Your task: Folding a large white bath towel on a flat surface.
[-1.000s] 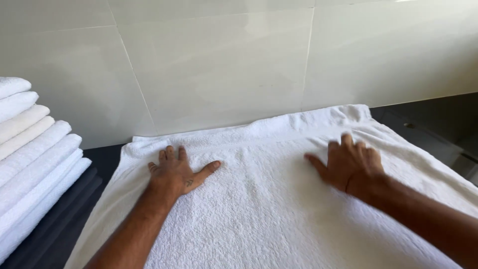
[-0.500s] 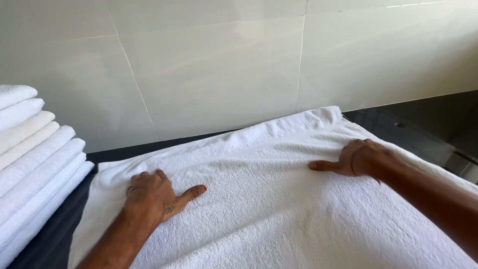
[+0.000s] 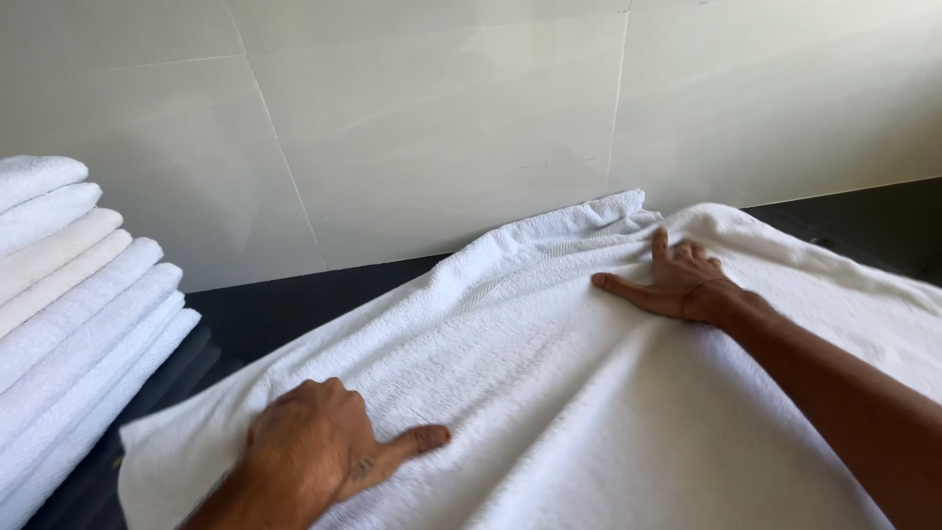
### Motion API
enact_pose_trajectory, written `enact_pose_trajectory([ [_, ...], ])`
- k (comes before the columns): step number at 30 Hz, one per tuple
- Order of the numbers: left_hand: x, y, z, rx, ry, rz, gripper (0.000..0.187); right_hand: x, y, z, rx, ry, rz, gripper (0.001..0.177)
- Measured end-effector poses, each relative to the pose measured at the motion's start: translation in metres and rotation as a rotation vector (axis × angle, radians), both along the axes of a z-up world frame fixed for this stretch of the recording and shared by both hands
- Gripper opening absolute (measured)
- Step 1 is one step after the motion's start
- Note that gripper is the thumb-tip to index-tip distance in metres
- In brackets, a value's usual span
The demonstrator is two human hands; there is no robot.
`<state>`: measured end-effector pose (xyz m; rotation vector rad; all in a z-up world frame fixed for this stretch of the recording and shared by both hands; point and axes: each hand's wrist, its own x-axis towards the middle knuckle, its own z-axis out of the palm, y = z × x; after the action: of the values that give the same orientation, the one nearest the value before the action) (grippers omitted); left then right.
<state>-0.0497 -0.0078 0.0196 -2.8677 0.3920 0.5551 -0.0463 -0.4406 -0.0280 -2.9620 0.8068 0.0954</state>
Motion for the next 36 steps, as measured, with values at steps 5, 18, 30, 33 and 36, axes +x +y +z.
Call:
enact_pose_trajectory([
  [5,-0.024,-0.005,0.013,-0.013,0.088,-0.116,0.11,0.004,0.014,0.002,0.024,-0.034,0.048,0.147],
  [18,0.056,-0.066,-0.008,-0.314,-0.284,-0.529,0.082,0.012,0.008,0.01,0.019,-0.088,0.132,0.131],
  [30,0.074,-0.024,-0.046,-0.45,-0.178,-0.379,0.119,0.024,0.043,0.006,0.086,-0.159,0.23,0.117],
  [33,0.085,-0.023,-0.049,-0.446,-0.18,-0.384,0.118,0.022,0.047,0.007,0.095,-0.172,0.253,0.114],
  [36,0.094,-0.02,-0.048,-0.445,-0.181,-0.408,0.117,0.009,0.023,0.004,0.095,-0.186,0.277,0.111],
])
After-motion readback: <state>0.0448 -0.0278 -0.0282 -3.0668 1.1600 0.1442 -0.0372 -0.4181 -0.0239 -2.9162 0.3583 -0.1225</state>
